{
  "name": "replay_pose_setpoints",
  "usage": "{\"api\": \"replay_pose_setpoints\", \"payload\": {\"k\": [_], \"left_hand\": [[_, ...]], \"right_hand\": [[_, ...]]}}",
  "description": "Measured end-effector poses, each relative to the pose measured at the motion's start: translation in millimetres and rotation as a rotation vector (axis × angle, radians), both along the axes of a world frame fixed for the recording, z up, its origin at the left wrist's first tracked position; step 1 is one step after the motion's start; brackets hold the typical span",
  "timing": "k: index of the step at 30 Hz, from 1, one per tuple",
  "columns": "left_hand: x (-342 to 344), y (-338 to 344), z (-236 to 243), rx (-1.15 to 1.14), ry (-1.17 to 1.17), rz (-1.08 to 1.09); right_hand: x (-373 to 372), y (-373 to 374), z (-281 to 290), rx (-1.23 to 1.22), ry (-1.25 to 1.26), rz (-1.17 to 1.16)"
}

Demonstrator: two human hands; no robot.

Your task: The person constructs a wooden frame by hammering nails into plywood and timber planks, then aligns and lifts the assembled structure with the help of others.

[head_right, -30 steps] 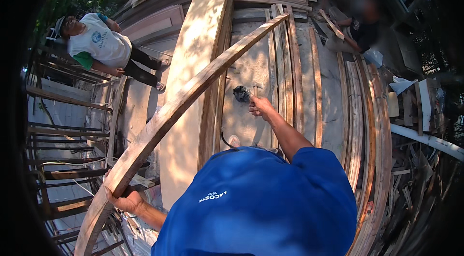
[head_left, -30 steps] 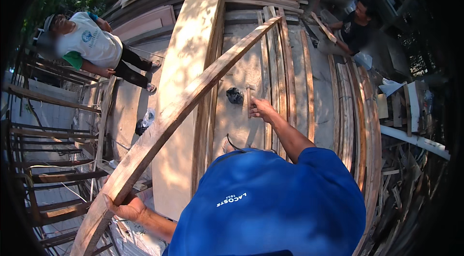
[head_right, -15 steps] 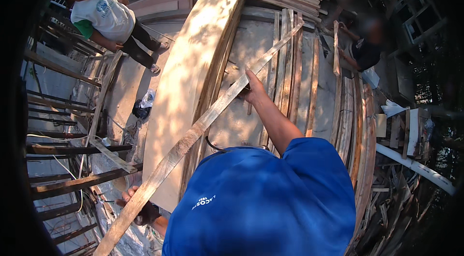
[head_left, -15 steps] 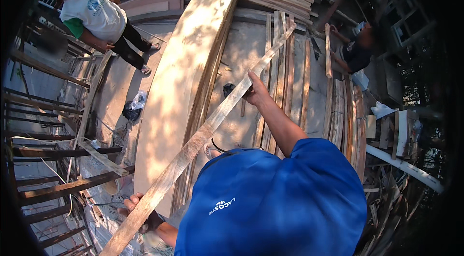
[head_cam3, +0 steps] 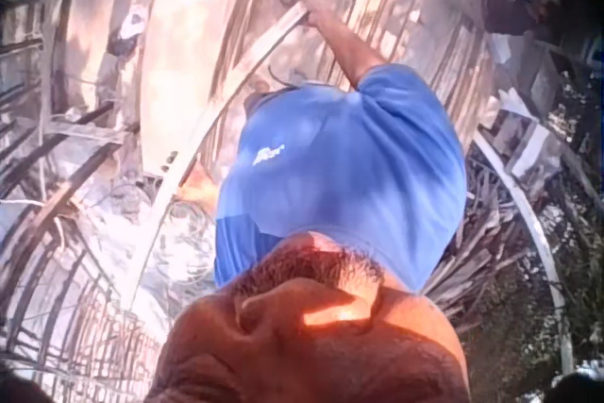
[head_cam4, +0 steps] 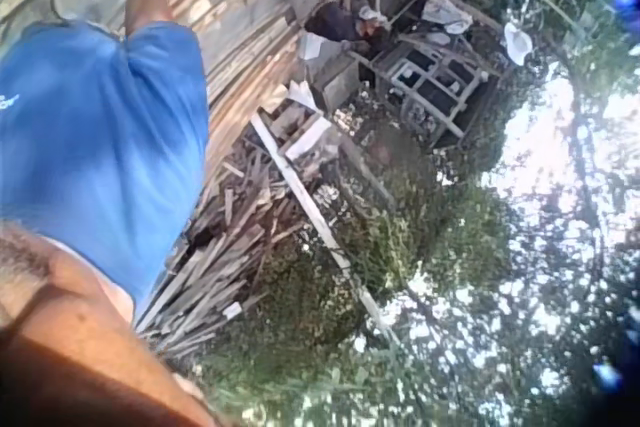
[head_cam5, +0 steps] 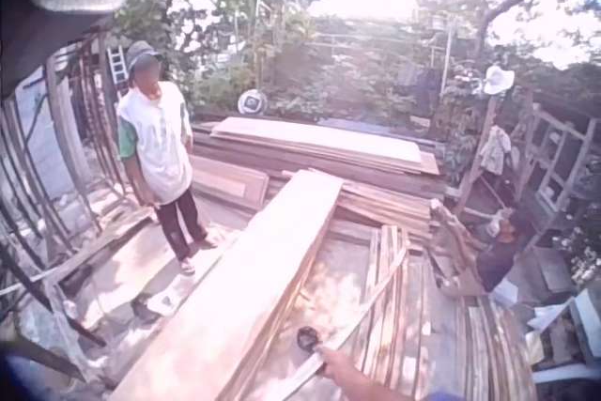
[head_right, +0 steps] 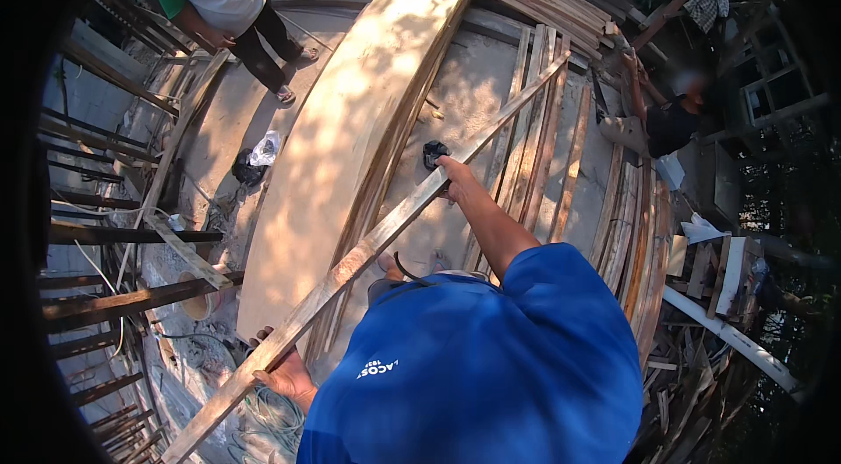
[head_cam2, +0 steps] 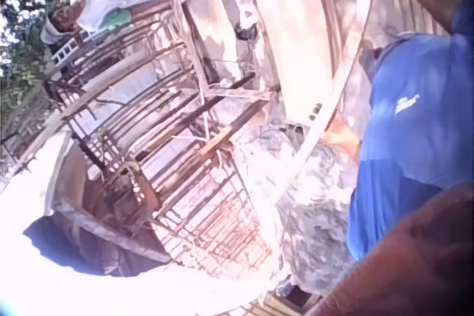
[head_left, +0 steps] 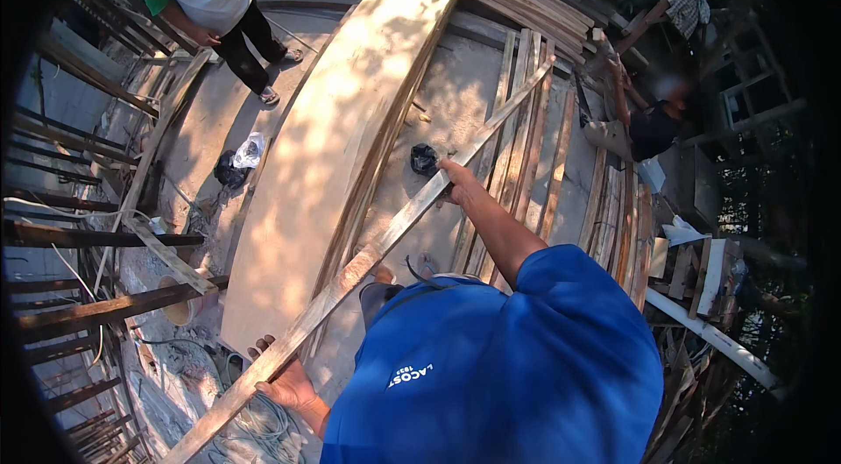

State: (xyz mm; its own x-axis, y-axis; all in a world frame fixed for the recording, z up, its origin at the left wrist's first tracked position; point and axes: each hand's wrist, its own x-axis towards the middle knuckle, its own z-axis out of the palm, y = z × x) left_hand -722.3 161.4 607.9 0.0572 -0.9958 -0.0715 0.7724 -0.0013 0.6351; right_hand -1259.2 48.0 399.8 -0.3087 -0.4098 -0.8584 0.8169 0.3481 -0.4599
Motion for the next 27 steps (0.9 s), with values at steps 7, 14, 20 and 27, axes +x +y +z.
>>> {"api": "replay_pose_setpoints", "payload": {"k": [7,14,20,27], "left_hand": [[37.1,8.8,-47.0,0.356,-0.022,0.484],[132.1,10.6,-97.7,0.713,-0.181,0.368],[147.9,-11.6,-113.1,0.63,-0.034,0.316],[172.2,-50.6,-117.5,0.753,-0.144,0.422]], "right_hand": [[66.7,-3.6,-42.3,0.064,-0.001,0.005],[115.8,7.2,-81.9,0.226,-0.075,0.08],[134.9,-15.5,-75.6,0.321,-0.026,0.033],[164.5,-34.6,-84.4,0.348,-0.064,0.018]]}}
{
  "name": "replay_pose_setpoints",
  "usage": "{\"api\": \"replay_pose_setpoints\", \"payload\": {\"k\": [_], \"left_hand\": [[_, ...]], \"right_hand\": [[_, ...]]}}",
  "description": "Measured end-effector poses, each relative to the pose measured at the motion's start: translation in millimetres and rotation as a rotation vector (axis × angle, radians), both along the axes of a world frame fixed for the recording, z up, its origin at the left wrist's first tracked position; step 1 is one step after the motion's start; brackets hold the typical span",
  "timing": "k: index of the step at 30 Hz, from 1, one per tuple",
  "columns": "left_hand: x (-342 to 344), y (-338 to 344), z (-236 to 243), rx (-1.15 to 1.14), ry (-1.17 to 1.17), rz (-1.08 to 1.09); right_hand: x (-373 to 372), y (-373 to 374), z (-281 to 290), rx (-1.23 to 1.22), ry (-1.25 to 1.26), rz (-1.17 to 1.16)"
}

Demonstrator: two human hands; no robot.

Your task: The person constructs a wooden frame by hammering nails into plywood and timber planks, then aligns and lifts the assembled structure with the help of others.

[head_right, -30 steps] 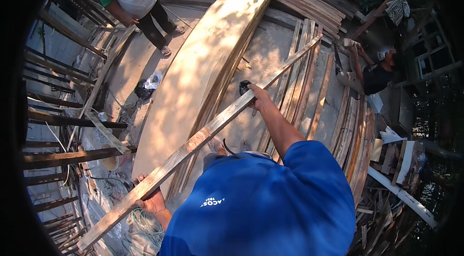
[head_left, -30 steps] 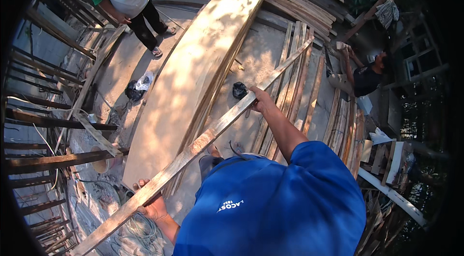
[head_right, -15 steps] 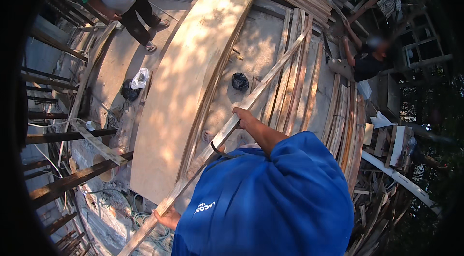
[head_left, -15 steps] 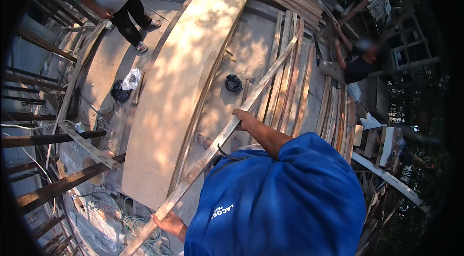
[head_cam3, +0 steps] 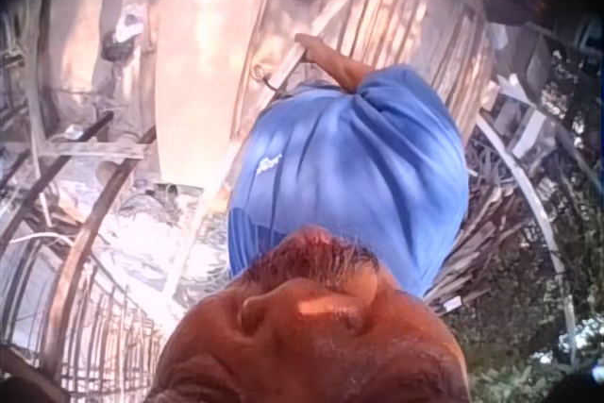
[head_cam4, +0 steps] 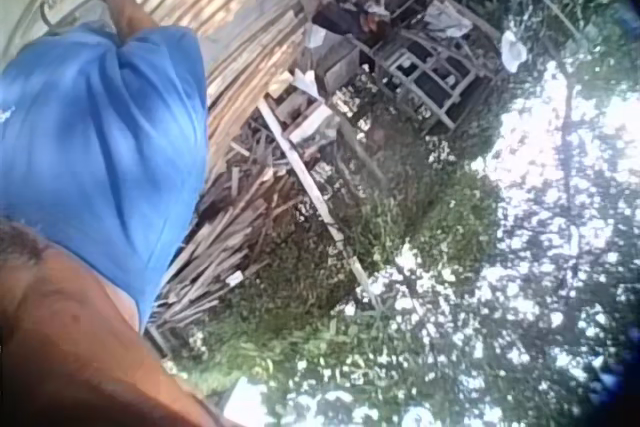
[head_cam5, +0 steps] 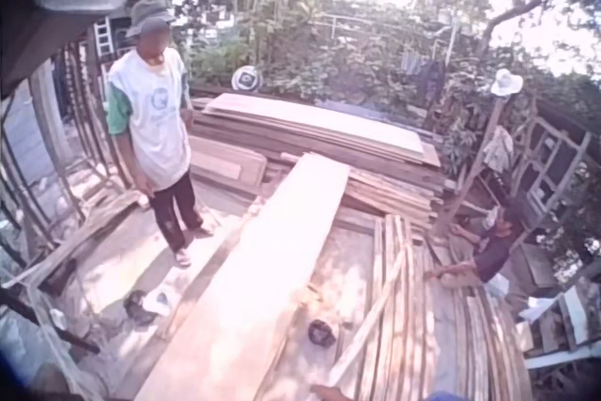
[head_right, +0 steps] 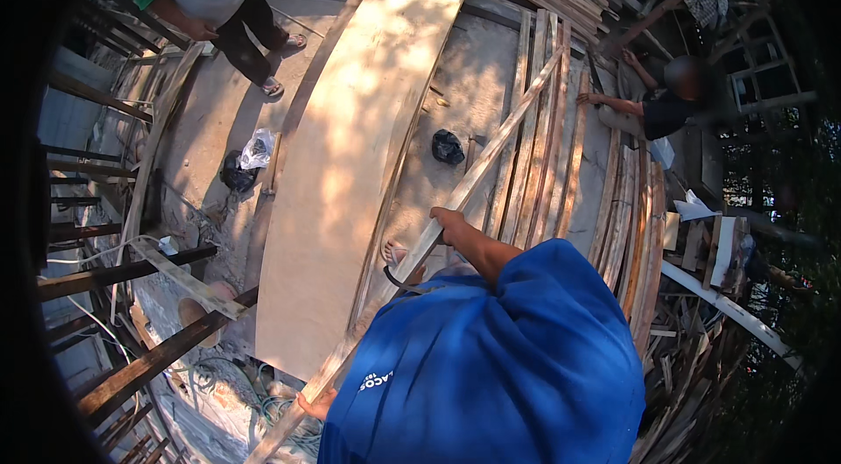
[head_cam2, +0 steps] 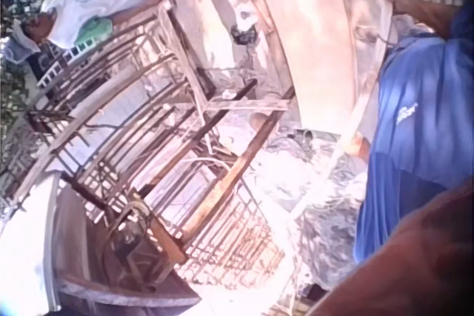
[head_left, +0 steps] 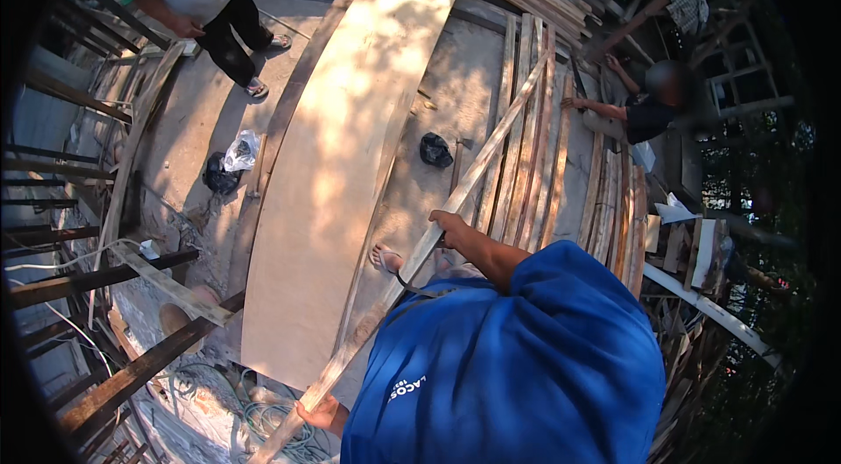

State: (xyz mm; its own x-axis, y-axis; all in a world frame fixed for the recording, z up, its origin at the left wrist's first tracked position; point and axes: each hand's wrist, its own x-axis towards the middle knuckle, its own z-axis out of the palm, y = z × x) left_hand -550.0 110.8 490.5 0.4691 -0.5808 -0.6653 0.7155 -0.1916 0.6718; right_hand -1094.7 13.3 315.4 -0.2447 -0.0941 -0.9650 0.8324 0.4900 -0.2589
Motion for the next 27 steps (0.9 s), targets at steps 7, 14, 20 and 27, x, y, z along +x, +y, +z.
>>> {"api": "replay_pose_setpoints", "payload": {"k": [7,14,20,27], "left_hand": [[141.2,20.9,-88.9,-0.207,0.14,-0.371],[116.9,-1.7,-96.6,-0.027,0.1,0.033],[78.4,-30.6,-94.2,0.029,0.059,0.229],[52.0,-43.4,-102.8,-0.171,0.061,0.002]], "right_hand": [[52.6,-22.5,14.6,0.029,0.072,0.029],[75.0,-77.9,48.1,0.03,0.263,0.078],[74.5,-146.3,76.5,-0.149,0.274,0.168],[68.1,-245.6,80.7,-0.313,0.253,0.355]]}}
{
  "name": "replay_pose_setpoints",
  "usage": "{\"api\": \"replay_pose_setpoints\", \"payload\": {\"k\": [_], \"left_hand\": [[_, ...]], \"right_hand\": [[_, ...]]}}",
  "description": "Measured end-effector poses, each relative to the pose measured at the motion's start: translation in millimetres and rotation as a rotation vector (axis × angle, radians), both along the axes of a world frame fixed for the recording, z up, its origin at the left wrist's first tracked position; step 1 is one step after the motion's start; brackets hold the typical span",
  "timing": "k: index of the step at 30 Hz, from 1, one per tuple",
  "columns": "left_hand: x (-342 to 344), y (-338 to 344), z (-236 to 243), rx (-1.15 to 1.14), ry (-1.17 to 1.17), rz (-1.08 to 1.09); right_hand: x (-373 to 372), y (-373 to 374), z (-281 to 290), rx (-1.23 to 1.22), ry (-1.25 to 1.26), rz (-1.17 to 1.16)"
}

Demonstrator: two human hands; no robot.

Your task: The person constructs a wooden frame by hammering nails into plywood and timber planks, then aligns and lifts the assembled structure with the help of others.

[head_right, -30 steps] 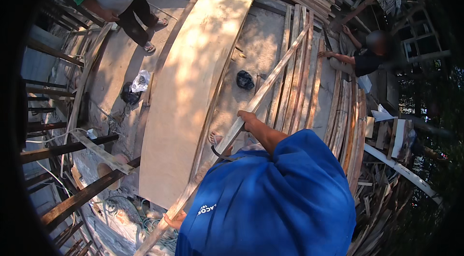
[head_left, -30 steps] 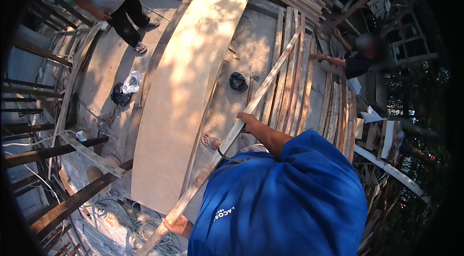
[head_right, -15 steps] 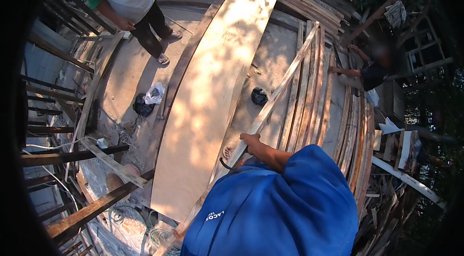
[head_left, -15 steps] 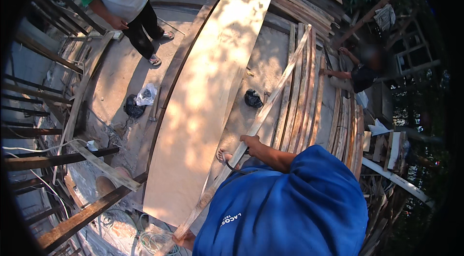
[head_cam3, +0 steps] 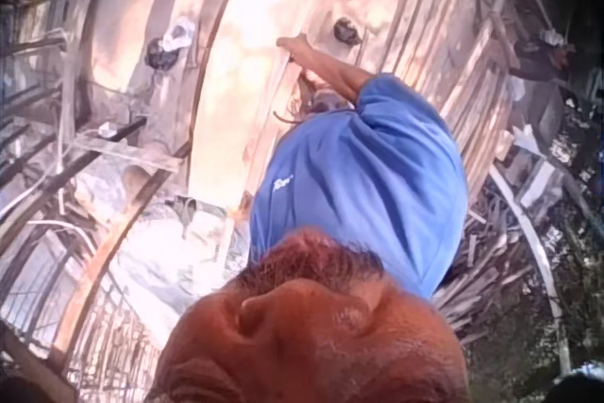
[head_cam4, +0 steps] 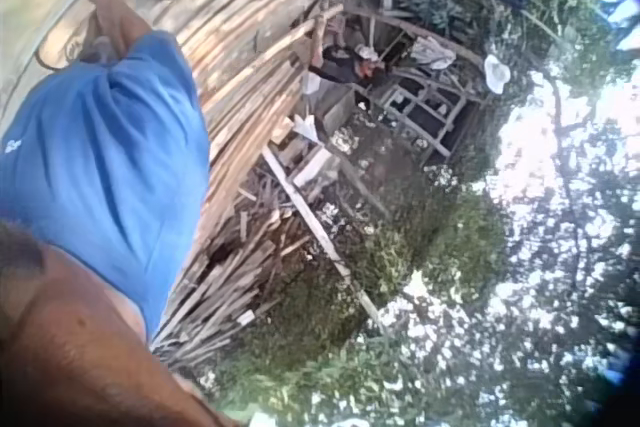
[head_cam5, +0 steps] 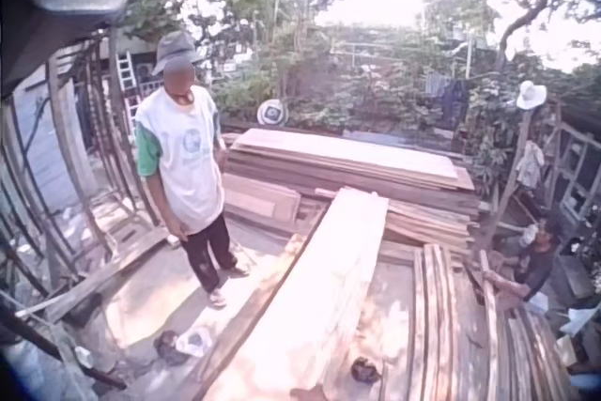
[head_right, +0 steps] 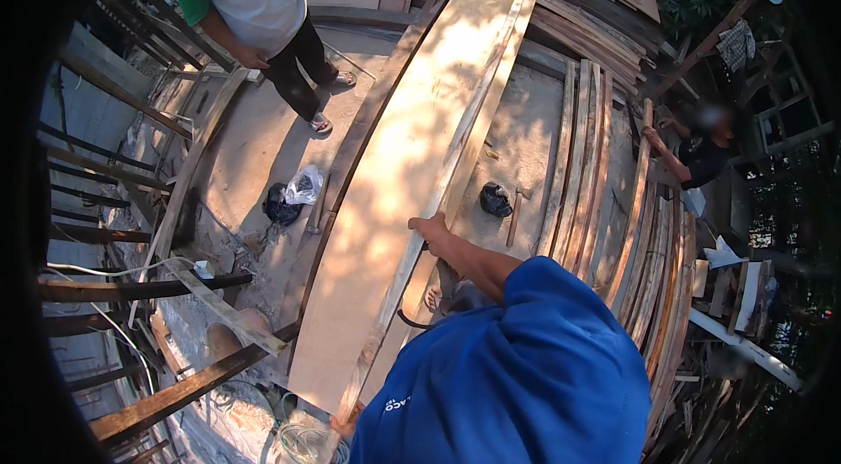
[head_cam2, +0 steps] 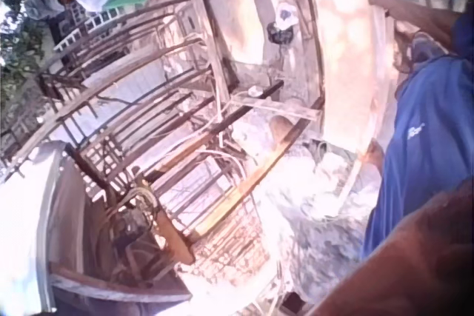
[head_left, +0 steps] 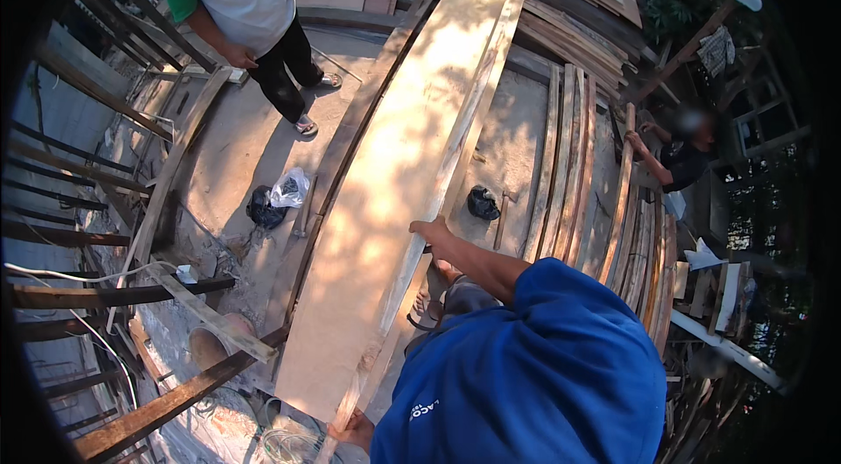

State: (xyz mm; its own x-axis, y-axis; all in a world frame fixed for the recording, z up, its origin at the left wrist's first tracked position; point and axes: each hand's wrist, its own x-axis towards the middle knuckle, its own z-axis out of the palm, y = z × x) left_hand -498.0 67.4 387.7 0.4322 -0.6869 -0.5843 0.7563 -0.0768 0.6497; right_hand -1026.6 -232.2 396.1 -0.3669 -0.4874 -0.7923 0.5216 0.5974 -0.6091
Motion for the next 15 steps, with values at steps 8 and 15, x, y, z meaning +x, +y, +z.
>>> {"api": "replay_pose_setpoints", "payload": {"k": [8,15], "left_hand": [[-71.8,-43.6,8.3,-0.03,0.097,0.216],[-110.7,-114.6,2.6,0.009,0.068,0.286]], "right_hand": [[-21.5,-82.4,-18.5,-0.102,-0.008,0.032],[-44.1,-134.0,-35.1,0.087,0.023,0.06]]}}
